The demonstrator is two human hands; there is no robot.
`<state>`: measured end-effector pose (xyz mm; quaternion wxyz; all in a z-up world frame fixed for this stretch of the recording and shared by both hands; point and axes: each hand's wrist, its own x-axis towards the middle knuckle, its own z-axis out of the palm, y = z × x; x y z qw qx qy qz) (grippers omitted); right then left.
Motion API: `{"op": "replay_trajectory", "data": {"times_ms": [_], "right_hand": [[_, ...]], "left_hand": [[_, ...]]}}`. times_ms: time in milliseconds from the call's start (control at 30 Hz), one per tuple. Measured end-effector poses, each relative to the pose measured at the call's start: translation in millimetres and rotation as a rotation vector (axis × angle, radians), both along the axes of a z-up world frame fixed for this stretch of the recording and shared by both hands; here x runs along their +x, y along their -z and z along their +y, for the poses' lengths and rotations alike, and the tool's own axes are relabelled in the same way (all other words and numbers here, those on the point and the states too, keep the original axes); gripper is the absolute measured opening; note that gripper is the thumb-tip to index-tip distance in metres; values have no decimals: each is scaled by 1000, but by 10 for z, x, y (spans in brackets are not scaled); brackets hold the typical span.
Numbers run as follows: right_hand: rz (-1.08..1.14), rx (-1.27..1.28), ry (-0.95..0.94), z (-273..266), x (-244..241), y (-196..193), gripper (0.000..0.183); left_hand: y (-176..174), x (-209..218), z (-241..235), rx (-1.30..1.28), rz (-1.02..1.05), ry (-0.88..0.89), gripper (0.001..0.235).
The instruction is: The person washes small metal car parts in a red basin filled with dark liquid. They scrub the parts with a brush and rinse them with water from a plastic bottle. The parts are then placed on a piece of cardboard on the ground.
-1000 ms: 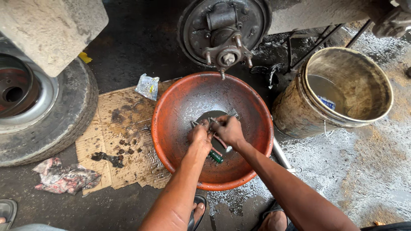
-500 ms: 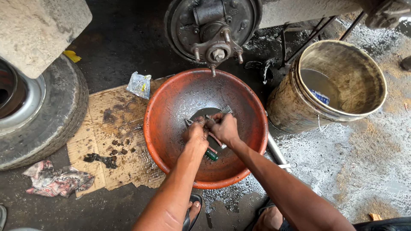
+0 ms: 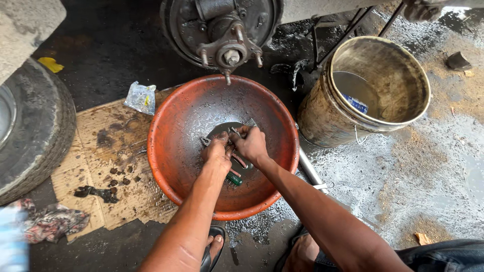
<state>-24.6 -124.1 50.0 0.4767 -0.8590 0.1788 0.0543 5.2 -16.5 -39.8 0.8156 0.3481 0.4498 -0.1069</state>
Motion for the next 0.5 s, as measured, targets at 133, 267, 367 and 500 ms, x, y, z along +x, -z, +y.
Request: {"op": "replay_trajectory", "data": {"times_ms": [133, 267, 367, 500], "right_hand": [[-16, 47, -140, -24, -11, 116, 26], [54, 60, -47, -53, 44, 179, 26], [61, 56, -18, -93, 74, 236, 26], [-64, 27, -151, -107, 93, 376, 24]], "left_hand": [[-43, -13, 24, 47, 23, 13, 13], [-141, -33, 36, -40, 11, 38, 20], [-59, -66, 41, -23, -11, 60, 32], [127, 25, 48, -57, -19, 8, 27]]}}
